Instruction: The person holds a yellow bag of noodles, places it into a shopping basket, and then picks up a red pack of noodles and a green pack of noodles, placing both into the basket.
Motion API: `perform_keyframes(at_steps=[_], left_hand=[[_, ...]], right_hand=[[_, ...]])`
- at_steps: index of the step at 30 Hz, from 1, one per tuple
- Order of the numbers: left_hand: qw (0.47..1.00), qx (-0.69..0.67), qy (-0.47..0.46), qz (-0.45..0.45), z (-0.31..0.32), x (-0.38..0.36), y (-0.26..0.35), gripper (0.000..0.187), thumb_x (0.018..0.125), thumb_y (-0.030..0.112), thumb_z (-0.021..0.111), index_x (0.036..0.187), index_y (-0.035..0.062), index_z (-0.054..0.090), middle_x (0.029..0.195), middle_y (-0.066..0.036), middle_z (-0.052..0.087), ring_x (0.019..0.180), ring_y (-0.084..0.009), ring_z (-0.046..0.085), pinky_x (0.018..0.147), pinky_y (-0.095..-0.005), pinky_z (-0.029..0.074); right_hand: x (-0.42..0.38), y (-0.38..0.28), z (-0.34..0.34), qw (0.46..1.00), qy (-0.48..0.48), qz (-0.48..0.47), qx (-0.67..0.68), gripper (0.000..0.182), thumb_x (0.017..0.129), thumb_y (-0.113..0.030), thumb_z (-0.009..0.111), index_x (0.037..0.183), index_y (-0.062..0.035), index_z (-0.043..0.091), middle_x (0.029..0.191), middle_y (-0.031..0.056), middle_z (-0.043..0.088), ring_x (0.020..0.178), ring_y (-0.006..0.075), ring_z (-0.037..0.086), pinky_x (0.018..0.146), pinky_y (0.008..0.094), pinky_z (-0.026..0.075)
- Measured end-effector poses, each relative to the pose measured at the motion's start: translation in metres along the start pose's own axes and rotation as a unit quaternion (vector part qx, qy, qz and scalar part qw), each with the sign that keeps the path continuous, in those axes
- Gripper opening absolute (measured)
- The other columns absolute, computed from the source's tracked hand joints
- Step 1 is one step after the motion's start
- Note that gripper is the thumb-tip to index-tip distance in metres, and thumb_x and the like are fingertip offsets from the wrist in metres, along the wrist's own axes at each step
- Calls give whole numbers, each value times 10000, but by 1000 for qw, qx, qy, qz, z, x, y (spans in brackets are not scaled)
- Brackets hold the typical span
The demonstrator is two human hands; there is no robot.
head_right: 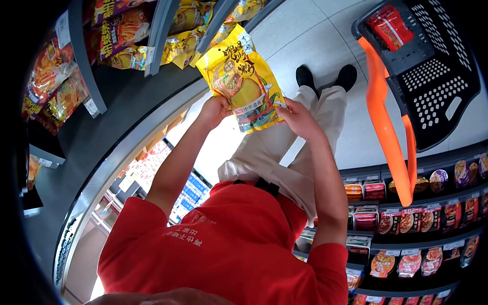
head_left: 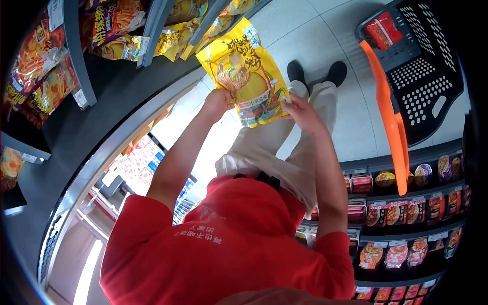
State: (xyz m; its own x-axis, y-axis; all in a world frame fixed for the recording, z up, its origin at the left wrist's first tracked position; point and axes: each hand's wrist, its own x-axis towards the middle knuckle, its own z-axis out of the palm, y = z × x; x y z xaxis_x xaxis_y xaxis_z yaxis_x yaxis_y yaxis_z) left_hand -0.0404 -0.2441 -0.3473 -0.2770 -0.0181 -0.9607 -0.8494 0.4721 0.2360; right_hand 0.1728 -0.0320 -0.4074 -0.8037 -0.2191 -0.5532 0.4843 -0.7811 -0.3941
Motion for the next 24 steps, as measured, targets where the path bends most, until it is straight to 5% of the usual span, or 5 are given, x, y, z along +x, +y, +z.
perform_keyframes(at_steps=[13,19,24], left_hand=[[1000,23,4,9,17,13,-1,397,762,-51,430,1152,-69,505,1115,-154,592,957,-266,634,871,-390,553],[999,43,23,1,25,21,-4,416,756,-66,428,1165,-67,503,1127,-154,592,965,-263,632,881,-380,551],[998,66,17,2,39,30,-9,411,756,-65,435,1161,-71,509,1125,-154,594,972,-257,632,873,-372,556]], right_hand=[[-2,5,-19,999,19,-11,-30,385,1027,-190,453,1371,-17,456,1200,91,602,1082,166,606,900,314,544],[-1,15,-30,998,45,-38,-17,307,1024,-180,454,1243,27,510,1070,92,639,976,143,636,825,302,567],[6,62,-54,994,96,-41,-24,369,1030,-192,440,1344,0,467,1162,115,614,1038,171,636,852,305,565]])
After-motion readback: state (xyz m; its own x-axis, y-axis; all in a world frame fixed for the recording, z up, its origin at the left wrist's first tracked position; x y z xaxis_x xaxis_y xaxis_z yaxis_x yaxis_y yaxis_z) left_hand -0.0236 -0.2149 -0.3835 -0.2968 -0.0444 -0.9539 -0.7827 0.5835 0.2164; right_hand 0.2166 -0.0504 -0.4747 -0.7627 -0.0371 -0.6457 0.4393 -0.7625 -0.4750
